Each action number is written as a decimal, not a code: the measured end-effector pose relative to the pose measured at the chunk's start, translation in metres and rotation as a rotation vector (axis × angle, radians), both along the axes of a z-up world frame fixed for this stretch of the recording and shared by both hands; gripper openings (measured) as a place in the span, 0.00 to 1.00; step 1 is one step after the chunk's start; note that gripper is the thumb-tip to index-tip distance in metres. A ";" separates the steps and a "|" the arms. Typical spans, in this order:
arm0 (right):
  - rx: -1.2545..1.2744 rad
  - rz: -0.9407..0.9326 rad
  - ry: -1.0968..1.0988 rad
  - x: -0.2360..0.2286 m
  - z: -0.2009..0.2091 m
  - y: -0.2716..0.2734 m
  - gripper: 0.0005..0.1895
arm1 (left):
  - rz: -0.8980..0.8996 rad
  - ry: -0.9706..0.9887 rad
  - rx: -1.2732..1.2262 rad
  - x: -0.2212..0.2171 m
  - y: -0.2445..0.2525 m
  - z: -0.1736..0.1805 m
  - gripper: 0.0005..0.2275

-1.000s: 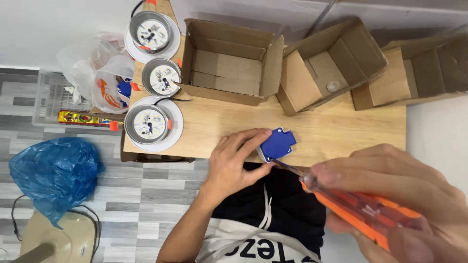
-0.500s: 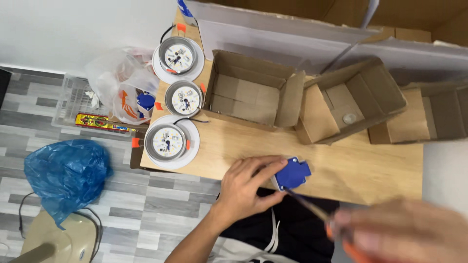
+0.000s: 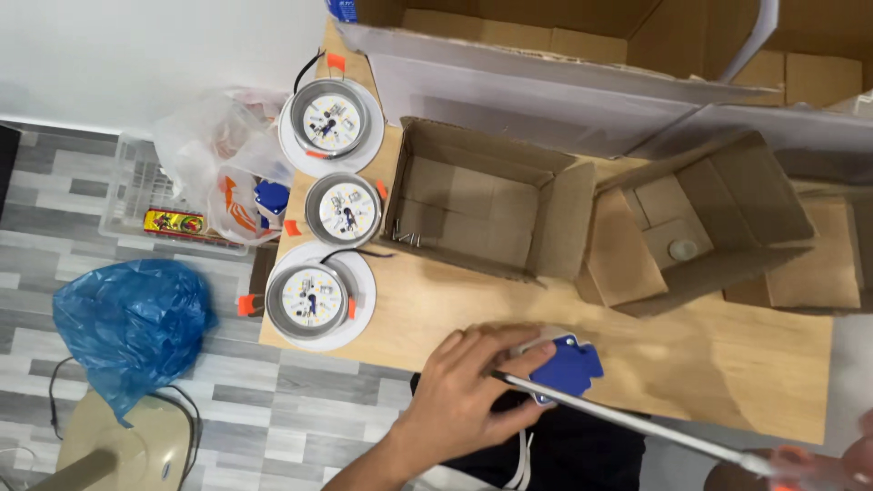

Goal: The person assembles a blue electrical socket by attaching a white plastic base and securing it with screws using a screwdriver. The person handles the socket, base, and screws, then places the assembled unit into a cardboard box.

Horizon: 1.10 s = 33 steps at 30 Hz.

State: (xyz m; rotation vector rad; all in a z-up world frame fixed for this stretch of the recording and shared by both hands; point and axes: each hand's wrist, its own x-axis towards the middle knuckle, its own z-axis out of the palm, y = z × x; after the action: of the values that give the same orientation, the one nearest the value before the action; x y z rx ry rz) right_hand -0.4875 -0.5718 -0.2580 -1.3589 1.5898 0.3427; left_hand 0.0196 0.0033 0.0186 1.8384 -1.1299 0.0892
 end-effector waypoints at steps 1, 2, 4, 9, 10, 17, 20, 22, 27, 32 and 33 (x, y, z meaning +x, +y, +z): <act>0.071 0.015 -0.043 0.003 0.000 -0.020 0.16 | -0.018 -0.001 0.010 0.001 0.001 0.001 0.20; 0.141 0.030 -0.087 0.005 -0.002 -0.036 0.15 | -0.035 -0.001 0.021 0.002 0.002 0.002 0.19; 0.284 0.059 -0.179 0.041 0.000 -0.072 0.16 | -0.057 -0.046 0.074 0.010 0.003 0.007 0.17; 0.646 0.121 -0.393 0.089 -0.049 -0.151 0.24 | -0.116 -0.103 0.142 0.025 0.006 0.007 0.16; 0.718 0.131 -0.435 0.081 -0.079 -0.163 0.26 | -0.137 -0.087 0.125 0.028 0.006 0.006 0.15; 0.597 0.386 0.062 0.123 -0.125 0.011 0.17 | -0.205 -0.046 0.109 0.034 0.007 -0.005 0.14; 0.970 0.360 0.204 0.235 0.059 0.066 0.32 | -0.186 -0.008 0.119 0.035 0.006 -0.003 0.12; 0.730 0.221 0.306 0.296 0.122 0.127 0.12 | -0.124 -0.034 0.116 0.034 0.001 -0.001 0.11; 1.290 0.285 -0.395 0.236 0.088 0.108 0.53 | -0.020 -0.064 0.150 0.030 -0.007 -0.001 0.13; 1.231 -0.493 0.441 0.286 0.141 0.165 0.15 | 0.239 0.129 0.054 0.030 -0.022 0.002 0.14; 1.234 -0.493 0.444 0.273 0.128 0.162 0.15 | 0.239 0.130 0.058 0.029 -0.022 0.003 0.14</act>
State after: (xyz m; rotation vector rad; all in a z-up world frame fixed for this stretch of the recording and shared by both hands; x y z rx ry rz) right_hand -0.2149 -0.4096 -0.1303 0.0642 1.5058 1.1236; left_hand 0.0488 -0.0184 0.0215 1.9954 -0.8275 0.0740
